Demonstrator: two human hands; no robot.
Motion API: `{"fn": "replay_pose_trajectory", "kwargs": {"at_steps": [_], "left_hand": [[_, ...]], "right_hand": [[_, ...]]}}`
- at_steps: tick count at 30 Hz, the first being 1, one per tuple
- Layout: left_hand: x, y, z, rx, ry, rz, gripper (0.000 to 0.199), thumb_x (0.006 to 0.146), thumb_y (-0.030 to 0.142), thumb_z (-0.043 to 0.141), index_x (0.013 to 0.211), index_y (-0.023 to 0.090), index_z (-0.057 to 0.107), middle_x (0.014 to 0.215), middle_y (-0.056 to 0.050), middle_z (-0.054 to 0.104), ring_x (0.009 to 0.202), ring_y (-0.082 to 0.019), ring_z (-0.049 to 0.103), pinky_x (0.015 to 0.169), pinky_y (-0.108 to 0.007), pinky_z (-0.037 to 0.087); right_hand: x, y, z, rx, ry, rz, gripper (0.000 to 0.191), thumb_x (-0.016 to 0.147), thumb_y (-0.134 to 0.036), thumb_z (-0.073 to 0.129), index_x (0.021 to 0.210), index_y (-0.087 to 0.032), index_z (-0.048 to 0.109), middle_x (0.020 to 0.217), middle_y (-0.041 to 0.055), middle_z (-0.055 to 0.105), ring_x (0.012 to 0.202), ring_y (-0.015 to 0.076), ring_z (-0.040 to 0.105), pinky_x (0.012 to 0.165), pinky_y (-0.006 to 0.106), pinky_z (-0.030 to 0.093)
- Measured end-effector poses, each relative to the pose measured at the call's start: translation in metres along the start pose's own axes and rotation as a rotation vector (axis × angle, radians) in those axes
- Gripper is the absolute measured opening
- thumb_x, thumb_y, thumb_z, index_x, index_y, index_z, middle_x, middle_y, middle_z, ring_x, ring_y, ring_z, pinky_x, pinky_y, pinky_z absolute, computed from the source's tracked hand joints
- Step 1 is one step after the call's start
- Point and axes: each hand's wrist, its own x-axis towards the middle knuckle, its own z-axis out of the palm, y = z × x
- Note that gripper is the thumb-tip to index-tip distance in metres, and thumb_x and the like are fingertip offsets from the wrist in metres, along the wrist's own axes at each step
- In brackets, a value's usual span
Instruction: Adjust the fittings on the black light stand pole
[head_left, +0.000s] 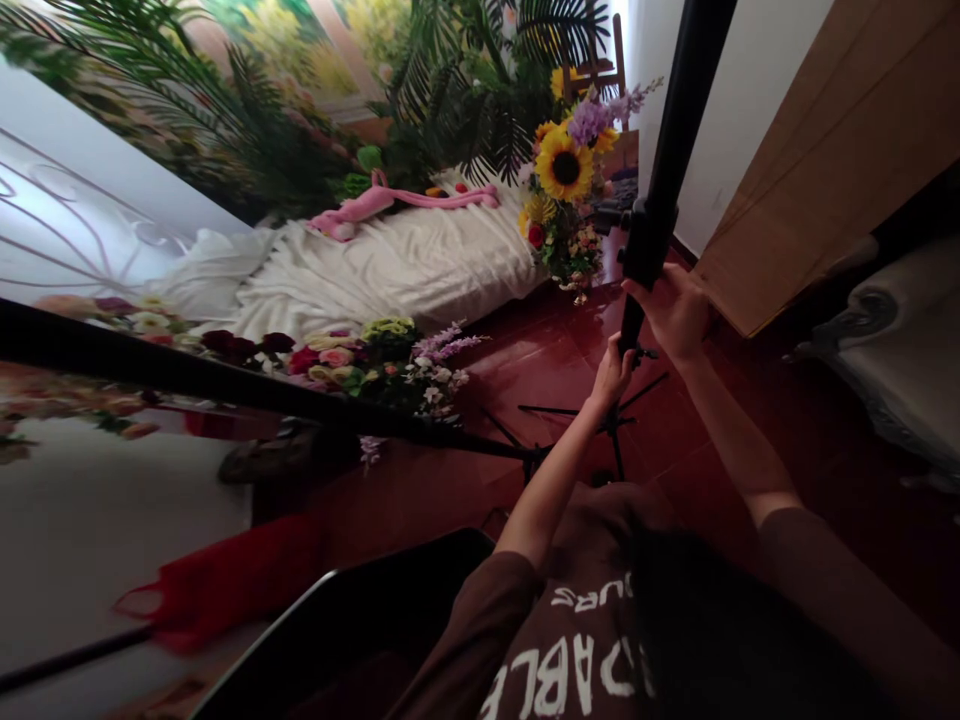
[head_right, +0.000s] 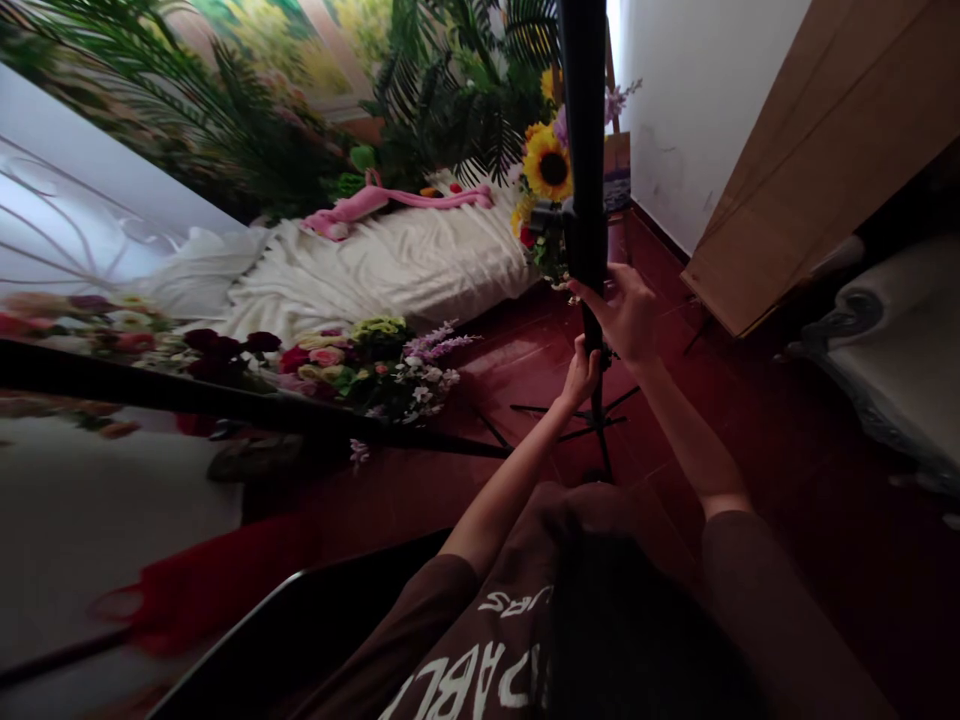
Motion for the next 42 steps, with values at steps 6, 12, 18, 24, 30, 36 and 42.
{"fn": "replay_pose_trajectory", "kwargs": {"at_steps": [6,12,18,24,30,36,42], "left_hand": [[-0.002,0.001,0.004,-0.043,0.043,0.004,0.041,0.099,0.046,0.038,0.132,0.021,0.040,0.093,-0.005,0.067,0.072,-0.013,0.062,0.072,-0.027,0.051],[-0.003,0.003,0.005,-0.076,0.054,-0.002,0.042,0.099,0.047,0.037,0.132,0.022,0.042,0.090,-0.004,0.066,0.070,-0.012,0.062,0.070,-0.026,0.051],[-0.003,0.002,0.006,-0.086,0.079,-0.006,0.041,0.099,0.046,0.040,0.131,0.021,0.044,0.095,-0.006,0.067,0.074,-0.013,0.064,0.074,-0.028,0.052],[-0.004,0.003,0.005,-0.101,0.082,-0.003,0.039,0.099,0.045,0.041,0.130,0.021,0.045,0.093,-0.005,0.068,0.073,-0.012,0.063,0.071,-0.025,0.050],[-0.003,0.003,0.005,-0.119,0.076,-0.005,0.039,0.099,0.046,0.041,0.129,0.021,0.045,0.093,-0.005,0.067,0.070,-0.011,0.063,0.068,-0.024,0.049],[-0.002,0.005,0.005,-0.113,0.083,0.009,0.040,0.098,0.048,0.041,0.127,0.020,0.046,0.089,-0.005,0.066,0.072,-0.012,0.062,0.069,-0.024,0.049],[-0.001,0.001,0.006,-0.117,0.095,0.015,0.040,0.097,0.047,0.042,0.127,0.021,0.047,0.092,-0.006,0.067,0.077,-0.014,0.063,0.074,-0.027,0.050]], "right_hand": [[0.003,-0.007,-0.005,0.030,-0.001,0.014,0.044,0.089,-0.059,0.058,0.112,-0.023,0.067,0.100,0.0027,0.068,0.102,0.0204,0.067,0.093,0.037,0.055],[-0.038,0.012,-0.022,0.024,-0.098,0.116,0.035,0.095,-0.048,0.055,0.117,-0.026,0.068,0.111,0.0045,0.071,0.101,0.0204,0.068,0.090,0.038,0.057],[-0.094,0.055,-0.034,-0.109,-0.332,0.273,0.037,0.091,-0.040,0.060,0.124,-0.025,0.066,0.119,0.0094,0.070,0.107,0.0254,0.066,0.092,0.044,0.056],[-0.113,0.068,-0.030,-0.016,-0.371,0.400,0.043,0.091,-0.050,0.058,0.125,-0.025,0.065,0.124,0.0098,0.069,0.107,0.0251,0.068,0.090,0.041,0.058],[-0.108,0.065,-0.020,0.082,-0.274,0.538,0.054,0.082,-0.073,0.054,0.088,-0.022,0.068,0.089,0.0077,0.076,0.085,0.0216,0.072,0.078,0.033,0.056],[-0.100,0.066,-0.003,0.309,-0.211,0.883,0.057,0.080,-0.072,0.057,0.055,-0.021,0.053,0.045,-0.0024,0.053,0.041,0.0083,0.048,0.043,0.020,0.038],[-0.085,0.066,0.000,0.957,-0.365,1.369,0.058,0.098,-0.041,0.038,0.044,-0.024,0.029,0.026,-0.0077,0.024,0.023,0.0046,0.018,0.028,0.018,0.017]]}}
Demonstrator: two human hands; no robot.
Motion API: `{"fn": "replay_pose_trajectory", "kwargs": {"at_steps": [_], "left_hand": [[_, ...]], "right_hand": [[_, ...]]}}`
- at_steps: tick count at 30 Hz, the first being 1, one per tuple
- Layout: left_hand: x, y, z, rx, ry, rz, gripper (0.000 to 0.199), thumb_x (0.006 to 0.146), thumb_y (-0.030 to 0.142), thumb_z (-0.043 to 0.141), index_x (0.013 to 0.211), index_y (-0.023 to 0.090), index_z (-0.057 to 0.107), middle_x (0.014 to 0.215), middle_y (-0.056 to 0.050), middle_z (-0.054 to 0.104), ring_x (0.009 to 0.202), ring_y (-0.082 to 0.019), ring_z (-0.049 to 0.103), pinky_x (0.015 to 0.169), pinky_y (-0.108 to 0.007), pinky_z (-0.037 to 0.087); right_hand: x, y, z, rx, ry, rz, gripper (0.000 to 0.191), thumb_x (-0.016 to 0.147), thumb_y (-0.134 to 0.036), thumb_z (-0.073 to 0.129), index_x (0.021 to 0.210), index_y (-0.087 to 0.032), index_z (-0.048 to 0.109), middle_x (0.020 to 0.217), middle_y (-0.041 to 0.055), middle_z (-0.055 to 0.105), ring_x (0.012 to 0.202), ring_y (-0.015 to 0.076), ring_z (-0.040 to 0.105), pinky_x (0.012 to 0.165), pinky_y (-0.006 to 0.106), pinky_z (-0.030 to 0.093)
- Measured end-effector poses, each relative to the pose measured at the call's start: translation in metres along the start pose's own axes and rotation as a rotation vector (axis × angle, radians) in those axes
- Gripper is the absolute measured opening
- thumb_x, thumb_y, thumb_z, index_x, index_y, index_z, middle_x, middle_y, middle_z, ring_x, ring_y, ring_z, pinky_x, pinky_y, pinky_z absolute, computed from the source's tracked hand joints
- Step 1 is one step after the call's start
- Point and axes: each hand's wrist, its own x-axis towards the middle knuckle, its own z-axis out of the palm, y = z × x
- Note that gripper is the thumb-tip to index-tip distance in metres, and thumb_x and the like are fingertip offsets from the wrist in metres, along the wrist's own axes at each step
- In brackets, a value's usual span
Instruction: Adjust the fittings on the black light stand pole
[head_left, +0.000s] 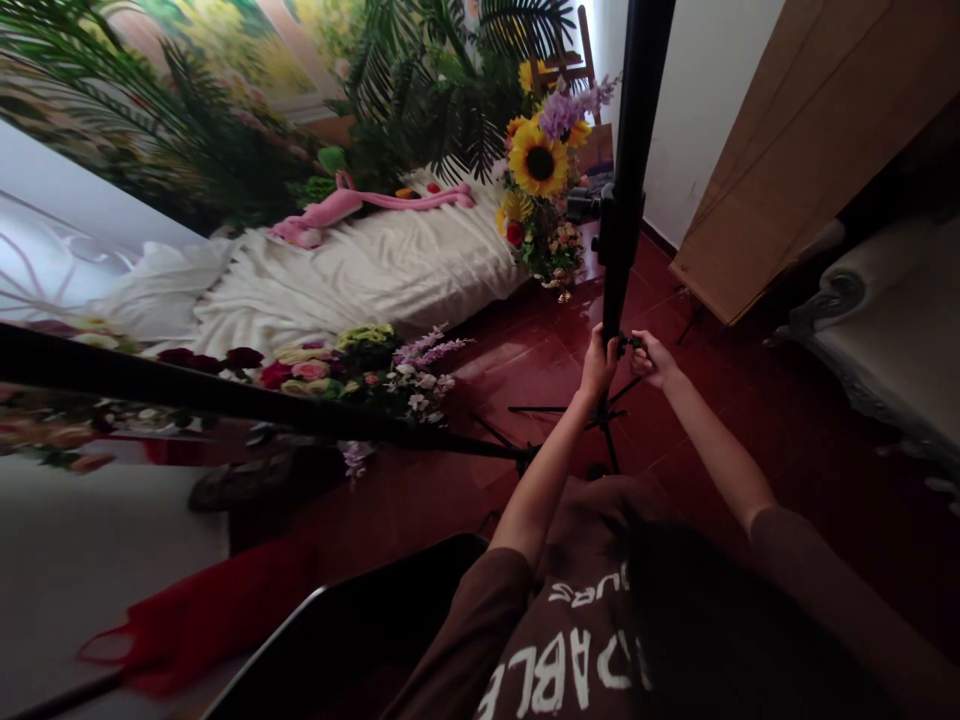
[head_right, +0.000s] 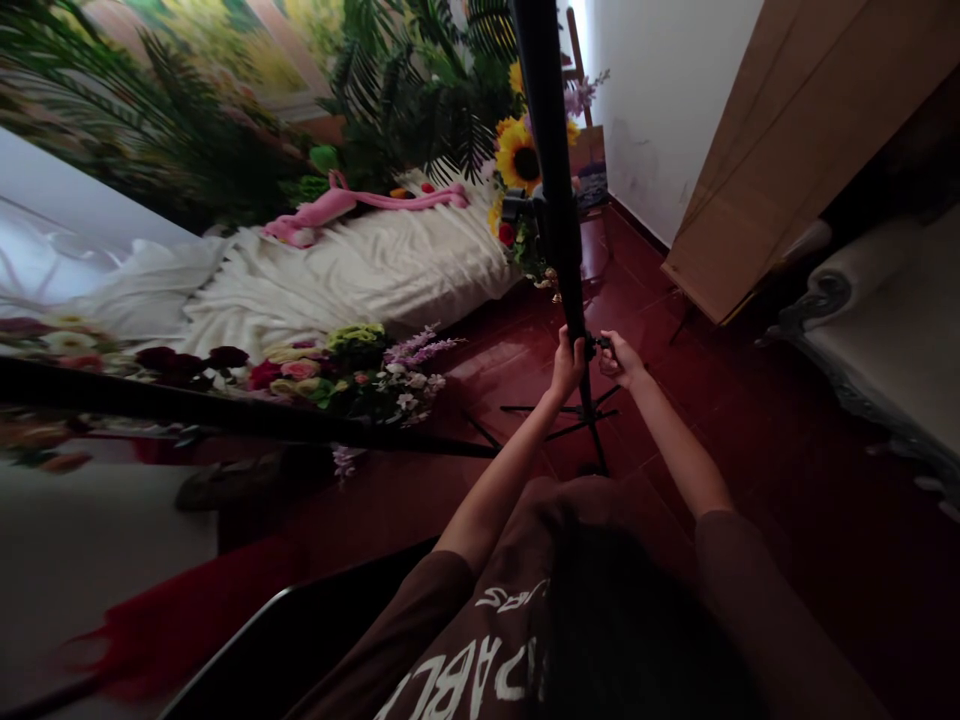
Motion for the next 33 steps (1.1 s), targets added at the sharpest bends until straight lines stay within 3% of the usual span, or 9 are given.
{"fn": "replay_pose_trajectory", "kwargs": {"at_steps": [3,7,11,14,19,22,28,30,33], "left_hand": [[0.000,-0.001,0.000,-0.008,0.002,-0.001,0.040,0.097,0.046,0.044,0.127,0.020,0.047,0.091,-0.006,0.067,0.076,-0.014,0.063,0.074,-0.028,0.051],[-0.001,0.005,0.001,-0.042,-0.005,-0.040,0.043,0.096,0.048,0.044,0.127,0.020,0.047,0.094,-0.006,0.067,0.079,-0.015,0.064,0.077,-0.029,0.052],[-0.009,0.020,-0.001,-0.091,0.043,-0.081,0.043,0.095,0.048,0.048,0.129,0.021,0.048,0.112,-0.010,0.066,0.099,-0.018,0.066,0.091,-0.033,0.051],[-0.023,0.033,-0.013,-0.116,0.082,-0.138,0.041,0.094,0.047,0.052,0.124,0.019,0.052,0.121,-0.013,0.063,0.108,-0.019,0.064,0.096,-0.035,0.050],[-0.074,0.063,-0.063,0.045,0.320,-0.164,0.029,0.096,0.043,0.047,0.101,0.018,0.060,0.102,-0.009,0.065,0.094,-0.016,0.063,0.087,-0.031,0.050],[-0.106,0.082,-0.105,0.187,0.644,-0.054,0.025,0.097,0.038,0.041,0.095,0.019,0.056,0.088,-0.003,0.059,0.081,-0.014,0.058,0.083,-0.030,0.049],[-0.127,0.098,-0.182,0.537,1.238,0.051,0.021,0.096,0.037,0.037,0.109,0.022,0.042,0.110,-0.007,0.049,0.102,-0.020,0.054,0.094,-0.038,0.047],[-0.125,0.097,-0.198,0.556,1.282,0.009,0.025,0.097,0.040,0.035,0.114,0.022,0.042,0.117,-0.008,0.048,0.109,-0.021,0.053,0.099,-0.039,0.045],[-0.124,0.092,-0.214,0.519,1.133,-0.064,0.035,0.099,0.046,0.028,0.112,0.021,0.047,0.116,-0.008,0.052,0.111,-0.020,0.054,0.104,-0.039,0.043]], "right_hand": [[-0.003,-0.007,0.000,0.226,-0.104,0.125,0.054,0.099,-0.029,0.036,0.047,-0.023,0.025,0.027,-0.0095,0.026,0.022,0.0034,0.018,0.028,0.016,0.021],[-0.008,-0.006,0.002,0.463,-0.094,0.187,0.051,0.100,-0.025,0.038,0.050,-0.022,0.034,0.032,-0.0088,0.040,0.023,0.0033,0.031,0.029,0.014,0.028],[-0.011,0.012,0.007,0.652,-0.011,0.052,0.043,0.100,-0.027,0.043,0.059,-0.020,0.053,0.058,-0.0004,0.071,0.047,0.0068,0.064,0.046,0.016,0.051],[-0.014,0.030,0.010,0.728,-0.007,-0.089,0.034,0.097,-0.025,0.048,0.067,-0.021,0.063,0.081,0.0022,0.079,0.079,0.0109,0.075,0.070,0.021,0.061],[-0.019,0.052,0.014,0.688,-0.132,-0.189,0.025,0.094,-0.029,0.051,0.082,-0.027,0.073,0.102,-0.0023,0.078,0.108,0.0128,0.070,0.096,0.030,0.056],[-0.021,0.056,0.017,0.607,-0.265,-0.163,0.025,0.092,-0.033,0.052,0.080,-0.027,0.073,0.118,-0.0007,0.074,0.122,0.0150,0.063,0.107,0.035,0.049],[-0.013,0.056,0.037,0.453,-0.312,-0.150,0.021,0.088,-0.039,0.055,0.098,-0.031,0.072,0.125,-0.0014,0.071,0.126,0.0153,0.059,0.110,0.040,0.045],[-0.011,0.057,0.051,0.401,-0.332,-0.128,0.022,0.088,-0.040,0.054,0.100,-0.032,0.070,0.124,-0.0019,0.071,0.124,0.0156,0.060,0.108,0.040,0.047],[-0.010,0.060,0.077,0.330,-0.392,-0.067,0.024,0.089,-0.038,0.050,0.102,-0.031,0.069,0.124,-0.0011,0.071,0.121,0.0153,0.062,0.105,0.039,0.049]]}}
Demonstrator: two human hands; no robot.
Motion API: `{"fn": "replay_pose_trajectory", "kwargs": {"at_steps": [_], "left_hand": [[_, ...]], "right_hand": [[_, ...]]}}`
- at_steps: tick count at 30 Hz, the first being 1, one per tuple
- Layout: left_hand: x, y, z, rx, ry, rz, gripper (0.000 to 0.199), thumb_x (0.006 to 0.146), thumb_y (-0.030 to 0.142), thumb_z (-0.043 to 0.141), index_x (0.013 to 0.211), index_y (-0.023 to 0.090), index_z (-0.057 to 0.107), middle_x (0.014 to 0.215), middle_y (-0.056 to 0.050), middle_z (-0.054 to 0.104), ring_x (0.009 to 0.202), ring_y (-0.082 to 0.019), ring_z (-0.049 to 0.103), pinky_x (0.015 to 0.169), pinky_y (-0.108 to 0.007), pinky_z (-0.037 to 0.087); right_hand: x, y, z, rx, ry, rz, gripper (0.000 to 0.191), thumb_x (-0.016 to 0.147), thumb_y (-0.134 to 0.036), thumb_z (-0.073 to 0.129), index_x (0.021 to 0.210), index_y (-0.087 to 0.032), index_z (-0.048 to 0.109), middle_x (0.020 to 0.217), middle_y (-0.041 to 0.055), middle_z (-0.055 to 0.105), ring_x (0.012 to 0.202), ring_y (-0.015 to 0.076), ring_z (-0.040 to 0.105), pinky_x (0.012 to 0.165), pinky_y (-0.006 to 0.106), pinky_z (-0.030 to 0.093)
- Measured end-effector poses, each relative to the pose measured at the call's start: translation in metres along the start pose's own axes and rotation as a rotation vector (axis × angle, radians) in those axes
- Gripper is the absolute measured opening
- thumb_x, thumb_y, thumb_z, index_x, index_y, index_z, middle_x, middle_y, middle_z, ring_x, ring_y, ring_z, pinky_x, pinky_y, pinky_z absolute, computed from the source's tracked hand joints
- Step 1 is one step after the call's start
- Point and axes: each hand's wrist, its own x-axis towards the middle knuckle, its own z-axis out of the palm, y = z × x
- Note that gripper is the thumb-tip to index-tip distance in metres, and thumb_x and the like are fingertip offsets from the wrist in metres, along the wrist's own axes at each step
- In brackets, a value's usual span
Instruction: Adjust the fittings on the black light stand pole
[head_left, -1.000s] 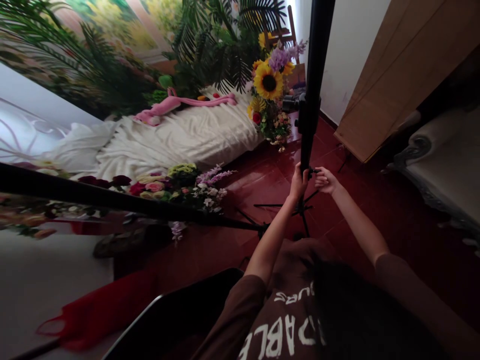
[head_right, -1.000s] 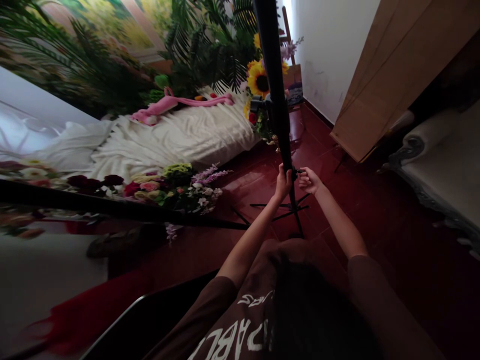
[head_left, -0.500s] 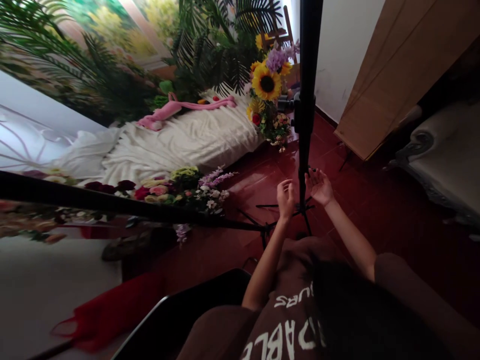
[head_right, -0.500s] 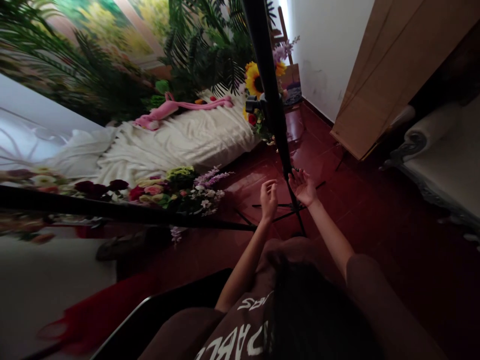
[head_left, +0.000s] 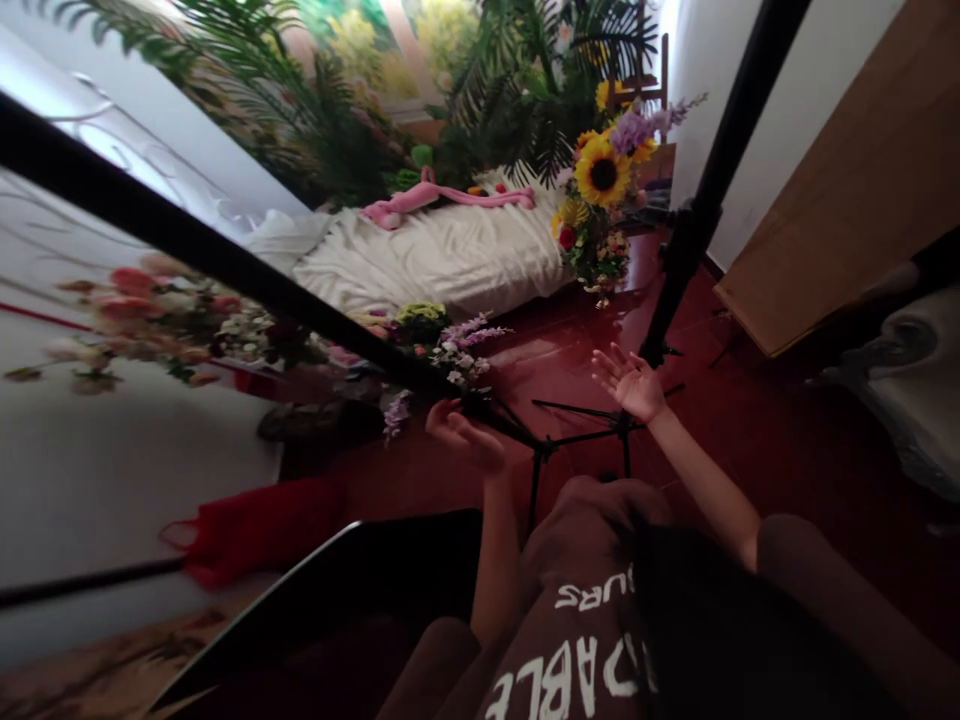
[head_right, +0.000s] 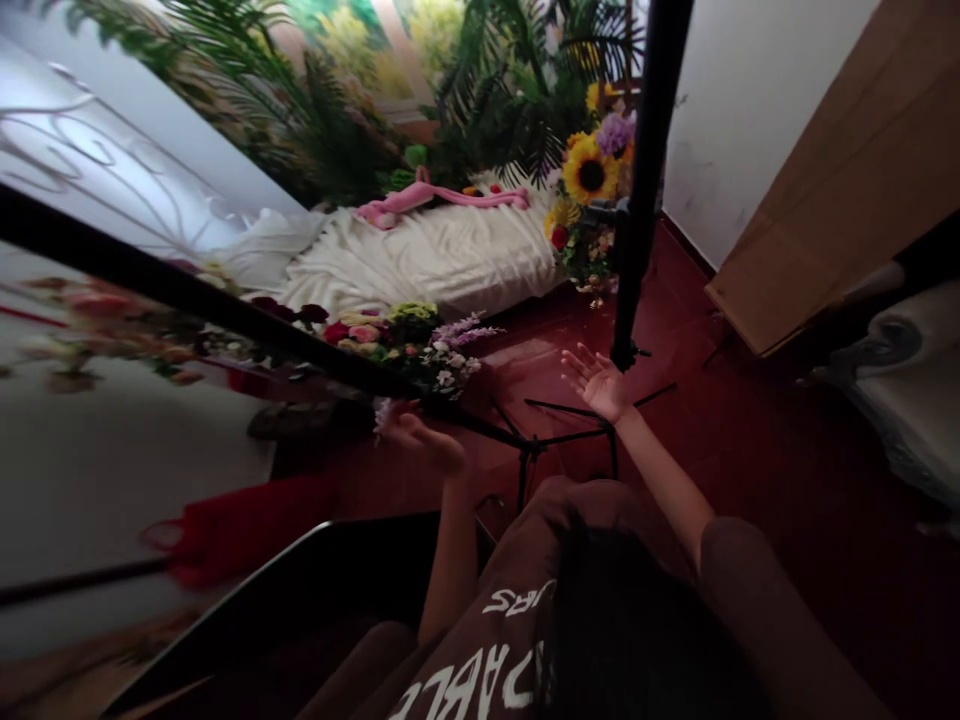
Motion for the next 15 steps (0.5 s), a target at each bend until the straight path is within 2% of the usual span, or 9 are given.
{"fn": "replay_pose_trajectory", "kwargs": {"at_steps": [2,6,9,12,15], "left_hand": [[0.004,-0.006,-0.001,-0.017,-0.056,0.009,0.040,0.098,0.051,0.030,0.111,0.019,0.050,0.116,-0.009,0.053,0.112,-0.020,0.054,0.105,-0.039,0.043],[0.012,-0.020,0.000,-0.050,0.027,-0.027,0.045,0.095,0.057,0.040,0.117,0.018,0.046,0.123,-0.012,0.051,0.112,-0.018,0.055,0.103,-0.035,0.045],[0.025,-0.031,0.007,-0.116,-0.132,-0.058,0.050,0.094,0.062,0.039,0.118,0.018,0.047,0.120,-0.011,0.056,0.108,-0.016,0.058,0.100,-0.032,0.046],[0.040,-0.043,0.015,-0.184,-0.295,-0.064,0.058,0.092,0.069,0.035,0.112,0.017,0.053,0.107,-0.010,0.063,0.098,-0.016,0.063,0.094,-0.032,0.048],[0.046,-0.058,0.021,-0.220,-0.350,-0.078,0.064,0.090,0.073,0.033,0.109,0.017,0.056,0.097,-0.009,0.065,0.086,-0.016,0.064,0.086,-0.031,0.051]], "right_hand": [[0.005,0.012,0.015,-0.021,-0.031,0.062,0.025,0.090,-0.037,0.048,0.103,-0.029,0.069,0.123,0.0003,0.071,0.120,0.0147,0.063,0.105,0.037,0.050],[0.016,0.041,0.038,-0.029,-0.127,0.207,0.028,0.092,-0.036,0.047,0.107,-0.026,0.068,0.122,0.0026,0.072,0.119,0.0149,0.064,0.105,0.036,0.050],[0.025,0.061,0.053,-0.083,-0.184,0.325,0.029,0.095,-0.034,0.043,0.107,-0.024,0.068,0.116,0.0036,0.074,0.113,0.0151,0.067,0.101,0.035,0.051],[0.035,0.073,0.075,-0.210,-0.200,0.458,0.033,0.100,-0.036,0.039,0.106,-0.021,0.067,0.106,0.0053,0.076,0.100,0.0149,0.071,0.092,0.032,0.055],[0.044,0.082,0.100,-0.301,-0.206,0.558,0.038,0.102,-0.044,0.036,0.103,-0.019,0.066,0.097,0.0063,0.077,0.086,0.0151,0.073,0.081,0.030,0.057]]}}
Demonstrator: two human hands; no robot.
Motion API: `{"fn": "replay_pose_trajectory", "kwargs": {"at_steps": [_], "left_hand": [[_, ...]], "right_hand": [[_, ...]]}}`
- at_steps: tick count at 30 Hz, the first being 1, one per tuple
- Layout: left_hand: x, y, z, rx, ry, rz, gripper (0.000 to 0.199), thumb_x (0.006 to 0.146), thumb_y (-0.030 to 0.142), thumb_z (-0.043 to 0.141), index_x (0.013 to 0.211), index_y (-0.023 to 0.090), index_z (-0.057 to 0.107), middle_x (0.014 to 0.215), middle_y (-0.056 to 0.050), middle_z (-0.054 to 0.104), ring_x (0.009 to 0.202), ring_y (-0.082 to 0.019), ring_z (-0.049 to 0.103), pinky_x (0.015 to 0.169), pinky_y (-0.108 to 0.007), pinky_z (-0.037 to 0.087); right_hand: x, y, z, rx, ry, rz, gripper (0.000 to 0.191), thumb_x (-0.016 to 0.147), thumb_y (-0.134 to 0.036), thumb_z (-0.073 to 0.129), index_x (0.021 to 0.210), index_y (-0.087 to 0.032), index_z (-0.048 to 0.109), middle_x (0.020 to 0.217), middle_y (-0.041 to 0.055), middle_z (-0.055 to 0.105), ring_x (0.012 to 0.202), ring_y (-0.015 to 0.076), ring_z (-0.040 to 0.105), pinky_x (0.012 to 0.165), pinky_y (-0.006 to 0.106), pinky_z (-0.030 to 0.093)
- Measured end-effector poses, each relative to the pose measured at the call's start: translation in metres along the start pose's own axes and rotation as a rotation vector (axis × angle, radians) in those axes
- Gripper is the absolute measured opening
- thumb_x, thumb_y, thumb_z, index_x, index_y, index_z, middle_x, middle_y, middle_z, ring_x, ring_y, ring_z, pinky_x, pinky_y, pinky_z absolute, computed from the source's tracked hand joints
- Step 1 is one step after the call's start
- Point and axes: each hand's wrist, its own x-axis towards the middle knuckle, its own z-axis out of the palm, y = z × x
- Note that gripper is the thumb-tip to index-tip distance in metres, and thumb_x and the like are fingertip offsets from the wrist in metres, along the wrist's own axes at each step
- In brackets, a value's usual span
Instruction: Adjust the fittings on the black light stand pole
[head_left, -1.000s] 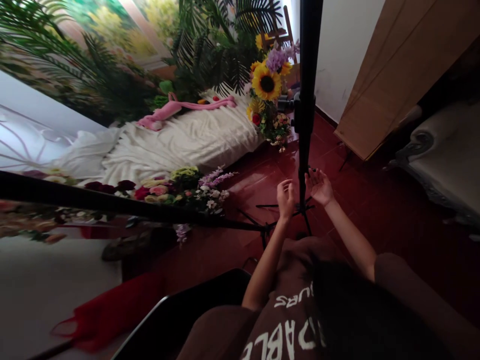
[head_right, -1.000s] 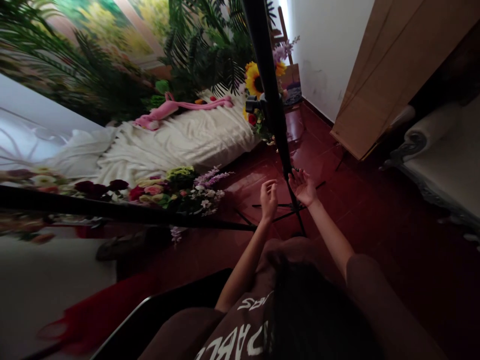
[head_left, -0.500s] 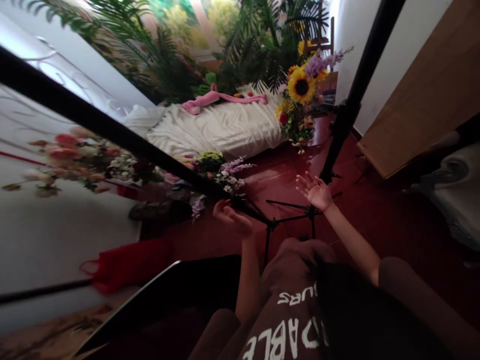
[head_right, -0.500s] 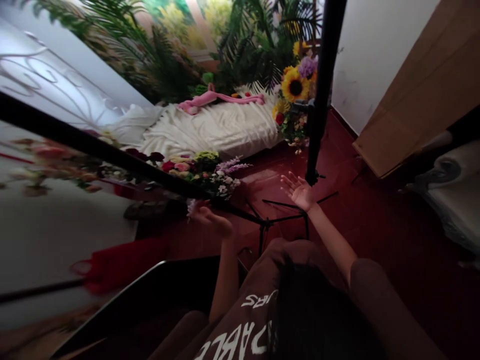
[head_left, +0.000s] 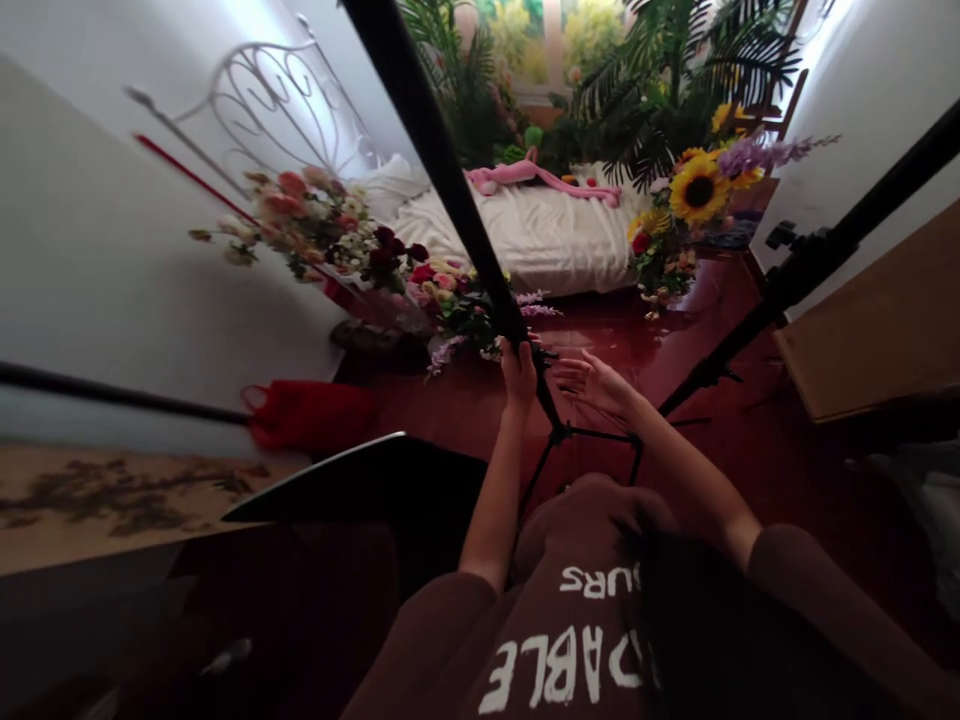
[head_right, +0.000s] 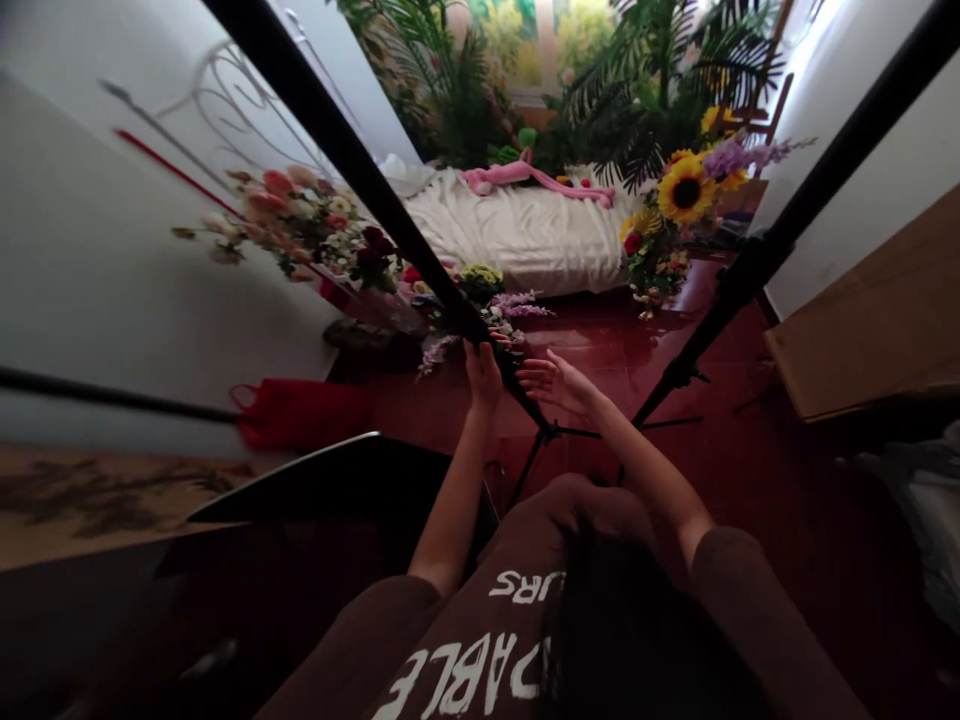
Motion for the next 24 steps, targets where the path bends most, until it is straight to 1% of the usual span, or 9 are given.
{"fn": "replay_pose_trajectory", "kwargs": {"at_steps": [2,4,7,9,11,14,19,22,24], "left_hand": [[0.001,-0.010,0.000,0.011,0.024,-0.024,0.068,0.088,0.076,0.034,0.112,0.017,0.056,0.099,-0.010,0.067,0.088,-0.017,0.065,0.085,-0.031,0.052],[-0.001,-0.019,0.001,0.039,0.085,-0.056,0.073,0.084,0.080,0.036,0.115,0.017,0.057,0.108,-0.013,0.067,0.100,-0.020,0.065,0.091,-0.033,0.051],[-0.003,-0.027,0.002,0.048,0.122,-0.077,0.077,0.082,0.081,0.038,0.119,0.017,0.057,0.117,-0.017,0.065,0.115,-0.024,0.061,0.099,-0.035,0.048],[-0.003,-0.028,0.003,0.030,0.104,-0.064,0.075,0.083,0.080,0.038,0.118,0.017,0.057,0.114,-0.016,0.065,0.113,-0.024,0.062,0.100,-0.035,0.047],[-0.002,-0.027,0.003,0.019,0.088,-0.040,0.071,0.084,0.079,0.038,0.117,0.019,0.058,0.110,-0.014,0.066,0.110,-0.023,0.063,0.099,-0.035,0.048],[-0.002,-0.025,0.003,0.026,0.103,-0.016,0.070,0.084,0.078,0.040,0.119,0.020,0.058,0.112,-0.015,0.067,0.111,-0.024,0.063,0.099,-0.037,0.048],[-0.002,-0.025,0.006,0.049,0.134,-0.016,0.078,0.084,0.079,0.038,0.121,0.015,0.059,0.109,-0.018,0.068,0.108,-0.026,0.065,0.094,-0.038,0.051],[-0.001,-0.025,0.007,0.051,0.134,-0.010,0.075,0.085,0.077,0.041,0.122,0.014,0.059,0.105,-0.018,0.069,0.105,-0.025,0.066,0.091,-0.036,0.052],[-0.001,-0.026,0.007,0.057,0.132,-0.007,0.072,0.085,0.075,0.042,0.120,0.015,0.060,0.103,-0.017,0.069,0.103,-0.025,0.066,0.090,-0.035,0.052]], "right_hand": [[0.009,-0.003,0.012,-0.015,0.006,0.031,0.039,0.101,-0.048,0.038,0.094,-0.019,0.064,0.091,0.0059,0.077,0.079,0.0150,0.073,0.076,0.029,0.057],[0.017,-0.005,0.020,-0.025,0.027,0.054,0.038,0.101,-0.048,0.041,0.083,-0.020,0.060,0.084,0.0043,0.077,0.073,0.0135,0.072,0.070,0.025,0.057],[0.025,-0.004,0.025,-0.066,0.053,0.102,0.036,0.101,-0.046,0.043,0.079,-0.021,0.057,0.076,0.0017,0.075,0.064,0.0112,0.070,0.060,0.020,0.054],[0.029,-0.003,0.027,-0.101,0.060,0.100,0.033,0.100,-0.045,0.046,0.082,-0.021,0.060,0.073,0.0005,0.074,0.060,0.0105,0.068,0.056,0.019,0.053],[0.031,-0.002,0.029,-0.140,0.074,0.056,0.030,0.099,-0.042,0.049,0.084,-0.020,0.062,0.071,0.0000,0.073,0.056,0.0093,0.066,0.055,0.018,0.053],[0.033,-0.003,0.031,-0.211,0.115,-0.016,0.027,0.097,-0.037,0.053,0.080,-0.019,0.065,0.068,0.0007,0.071,0.052,0.0082,0.063,0.052,0.017,0.051],[0.035,-0.008,0.034,-0.351,0.178,-0.098,0.023,0.093,-0.033,0.061,0.077,-0.017,0.068,0.067,0.0007,0.069,0.049,0.0063,0.058,0.047,0.015,0.047],[0.036,-0.012,0.032,-0.471,0.156,-0.130,0.020,0.088,-0.034,0.066,0.078,-0.016,0.069,0.071,0.0017,0.070,0.050,0.0053,0.056,0.050,0.015,0.048],[0.036,-0.014,0.029,-0.569,0.129,-0.186,0.019,0.082,-0.035,0.071,0.077,-0.017,0.067,0.073,0.0007,0.069,0.052,0.0055,0.055,0.053,0.016,0.049]]}}
